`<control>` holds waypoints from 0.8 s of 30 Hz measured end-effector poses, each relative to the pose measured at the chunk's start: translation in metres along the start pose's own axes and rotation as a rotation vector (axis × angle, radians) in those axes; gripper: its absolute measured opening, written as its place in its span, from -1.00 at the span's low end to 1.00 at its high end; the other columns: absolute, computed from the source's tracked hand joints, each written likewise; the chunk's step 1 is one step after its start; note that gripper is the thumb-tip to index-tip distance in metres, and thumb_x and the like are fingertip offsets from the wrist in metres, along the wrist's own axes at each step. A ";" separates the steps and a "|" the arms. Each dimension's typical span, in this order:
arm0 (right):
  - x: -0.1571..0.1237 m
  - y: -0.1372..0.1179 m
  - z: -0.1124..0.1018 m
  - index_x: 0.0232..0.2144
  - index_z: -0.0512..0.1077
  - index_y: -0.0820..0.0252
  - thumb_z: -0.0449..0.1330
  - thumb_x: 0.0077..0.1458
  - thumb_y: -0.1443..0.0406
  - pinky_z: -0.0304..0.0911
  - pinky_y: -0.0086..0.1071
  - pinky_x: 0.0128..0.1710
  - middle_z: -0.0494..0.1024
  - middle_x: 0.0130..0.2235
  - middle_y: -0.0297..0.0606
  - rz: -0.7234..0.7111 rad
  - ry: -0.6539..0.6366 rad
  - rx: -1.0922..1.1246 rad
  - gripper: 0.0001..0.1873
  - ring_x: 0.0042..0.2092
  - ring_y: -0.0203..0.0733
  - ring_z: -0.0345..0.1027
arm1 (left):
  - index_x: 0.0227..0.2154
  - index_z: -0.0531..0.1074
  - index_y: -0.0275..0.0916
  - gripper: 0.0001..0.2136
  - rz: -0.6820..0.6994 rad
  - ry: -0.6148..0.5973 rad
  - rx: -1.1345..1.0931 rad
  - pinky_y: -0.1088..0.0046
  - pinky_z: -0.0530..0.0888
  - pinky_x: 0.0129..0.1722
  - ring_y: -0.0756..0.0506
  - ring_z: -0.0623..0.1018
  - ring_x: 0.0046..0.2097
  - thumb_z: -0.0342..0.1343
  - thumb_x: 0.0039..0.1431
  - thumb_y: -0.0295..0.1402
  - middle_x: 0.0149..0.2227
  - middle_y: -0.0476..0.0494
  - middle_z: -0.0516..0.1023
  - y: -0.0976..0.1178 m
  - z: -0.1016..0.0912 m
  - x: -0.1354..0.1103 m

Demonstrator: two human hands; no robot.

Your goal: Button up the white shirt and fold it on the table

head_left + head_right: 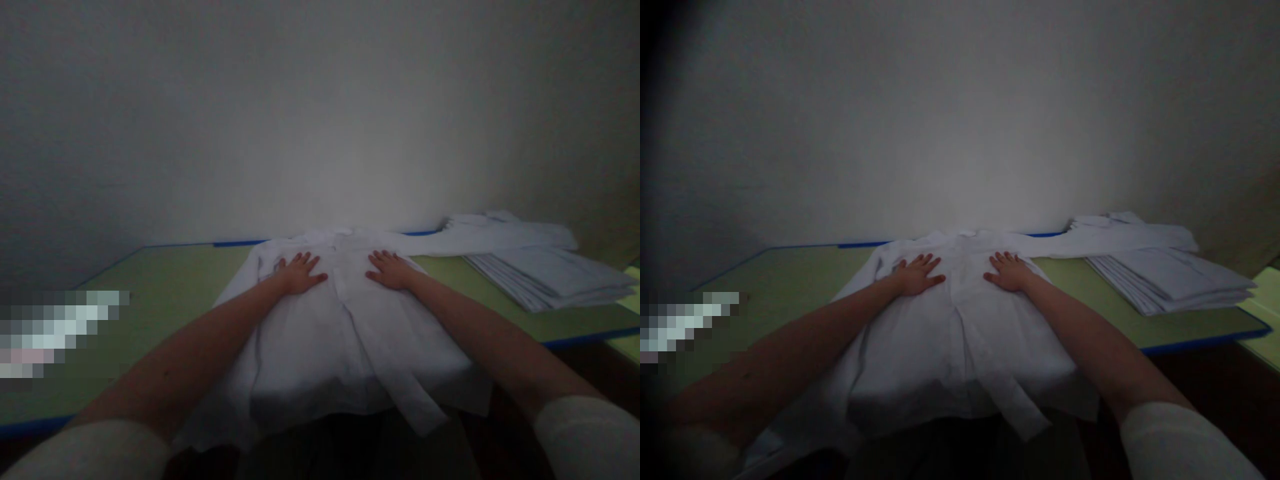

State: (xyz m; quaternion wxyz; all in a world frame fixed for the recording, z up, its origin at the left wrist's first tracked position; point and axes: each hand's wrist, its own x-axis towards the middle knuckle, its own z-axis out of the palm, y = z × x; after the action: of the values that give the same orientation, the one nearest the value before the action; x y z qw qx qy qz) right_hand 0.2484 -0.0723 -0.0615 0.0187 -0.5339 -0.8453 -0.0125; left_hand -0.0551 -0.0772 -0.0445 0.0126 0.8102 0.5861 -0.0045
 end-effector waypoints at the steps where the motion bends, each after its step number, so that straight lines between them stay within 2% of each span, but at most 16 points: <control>1: 0.010 0.003 0.000 0.24 -0.10 0.20 -0.28 0.06 -0.18 -0.33 -0.03 0.18 -0.14 0.27 -0.12 0.001 0.000 0.003 -0.15 0.25 0.12 -0.30 | 0.23 -0.11 -0.10 -0.24 -0.003 0.005 0.001 -0.13 -0.12 0.10 -0.33 -0.16 0.27 -0.38 0.01 0.22 0.29 -0.20 -0.22 -0.004 -0.001 0.008; 6: 0.043 0.010 -0.001 0.23 -0.07 0.21 -0.21 0.07 -0.16 -0.31 -0.07 0.19 -0.11 0.26 -0.11 0.015 0.024 0.022 -0.18 0.25 0.11 -0.26 | 0.22 -0.08 -0.13 -0.26 -0.008 0.007 0.008 -0.05 -0.08 0.12 -0.32 -0.13 0.27 -0.36 0.04 0.18 0.29 -0.21 -0.21 -0.015 -0.007 0.035; 8: 0.044 0.008 -0.004 0.23 -0.05 0.27 -0.18 0.09 -0.12 -0.29 -0.11 0.20 -0.07 0.25 -0.07 0.015 0.055 0.037 -0.19 0.24 0.09 -0.23 | 0.21 -0.02 -0.19 -0.27 -0.002 0.030 0.030 0.01 -0.04 0.13 -0.31 -0.07 0.26 -0.33 0.06 0.16 0.28 -0.27 -0.12 -0.013 -0.013 0.036; 10: 0.037 0.003 -0.010 0.22 -0.04 0.34 -0.17 0.14 -0.04 -0.25 -0.18 0.19 -0.02 0.23 -0.03 0.015 0.096 0.063 -0.25 0.24 0.03 -0.20 | 0.16 0.09 -0.28 -0.30 0.026 0.104 0.059 0.12 0.04 0.12 -0.30 0.05 0.22 -0.24 0.07 0.11 0.22 -0.35 0.05 -0.007 -0.021 0.027; 12: 0.021 -0.007 -0.019 0.19 0.03 0.36 -0.18 0.19 0.05 -0.19 -0.25 0.17 0.05 0.21 -0.03 -0.010 0.152 0.105 -0.35 0.23 -0.04 -0.15 | 0.07 0.24 -0.34 -0.39 0.061 0.195 0.070 0.23 0.13 0.08 -0.27 0.21 0.14 -0.14 0.08 0.01 0.12 -0.38 0.23 0.005 -0.031 0.008; 14: -0.004 -0.023 -0.030 0.11 0.20 0.32 -0.15 0.20 0.11 -0.08 -0.30 0.11 0.20 0.14 -0.05 -0.062 0.198 0.161 -0.45 0.17 -0.10 0.00 | -0.07 0.38 -0.32 -0.52 0.082 0.229 0.034 0.30 0.23 -0.02 -0.23 0.36 0.00 -0.09 0.08 -0.07 -0.02 -0.34 0.39 0.022 -0.039 -0.022; 16: -0.036 -0.042 -0.041 -0.08 0.38 0.25 -0.10 0.17 0.11 0.05 -0.33 -0.02 0.38 -0.03 -0.09 -0.110 0.199 0.213 -0.55 0.00 -0.15 0.21 | -0.26 0.48 -0.27 -0.60 0.102 0.169 -0.051 0.35 0.29 -0.15 -0.18 0.45 -0.17 -0.07 0.07 -0.08 -0.21 -0.26 0.49 0.044 -0.044 -0.058; 18: -0.069 -0.062 -0.049 -0.28 0.47 0.21 -0.05 0.14 0.07 0.12 -0.36 -0.20 0.46 -0.23 -0.15 -0.122 0.164 0.248 -0.59 -0.20 -0.20 0.30 | -0.37 0.51 -0.22 -0.64 0.160 0.070 -0.157 0.39 0.31 -0.27 -0.14 0.48 -0.28 -0.05 0.05 -0.07 -0.35 -0.20 0.53 0.066 -0.044 -0.092; 21: -0.108 -0.088 -0.053 -0.48 0.47 0.19 0.02 0.06 0.03 0.05 -0.41 -0.40 0.45 -0.44 -0.24 -0.132 0.095 0.261 -0.60 -0.40 -0.27 0.28 | -0.35 0.52 -0.19 -0.69 0.212 0.008 -0.269 0.41 0.31 -0.36 -0.11 0.49 -0.37 0.00 0.02 -0.12 -0.42 -0.16 0.54 0.092 -0.037 -0.127; 24: -0.128 -0.103 -0.050 -0.61 0.41 0.20 0.10 0.00 0.08 -0.08 -0.42 -0.50 0.40 -0.56 -0.28 -0.109 0.061 0.238 -0.66 -0.50 -0.31 0.19 | -0.40 0.54 -0.20 -0.76 0.232 0.018 -0.304 0.42 0.31 -0.38 -0.11 0.48 -0.41 0.04 0.00 -0.20 -0.46 -0.16 0.54 0.105 -0.030 -0.138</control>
State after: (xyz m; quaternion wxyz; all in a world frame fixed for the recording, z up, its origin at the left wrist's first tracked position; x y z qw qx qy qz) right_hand 0.2111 -0.2346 -0.0176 0.1069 -0.4804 -0.8676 0.0710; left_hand 0.0014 -0.2399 -0.0096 0.1300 0.8611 0.4827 0.0928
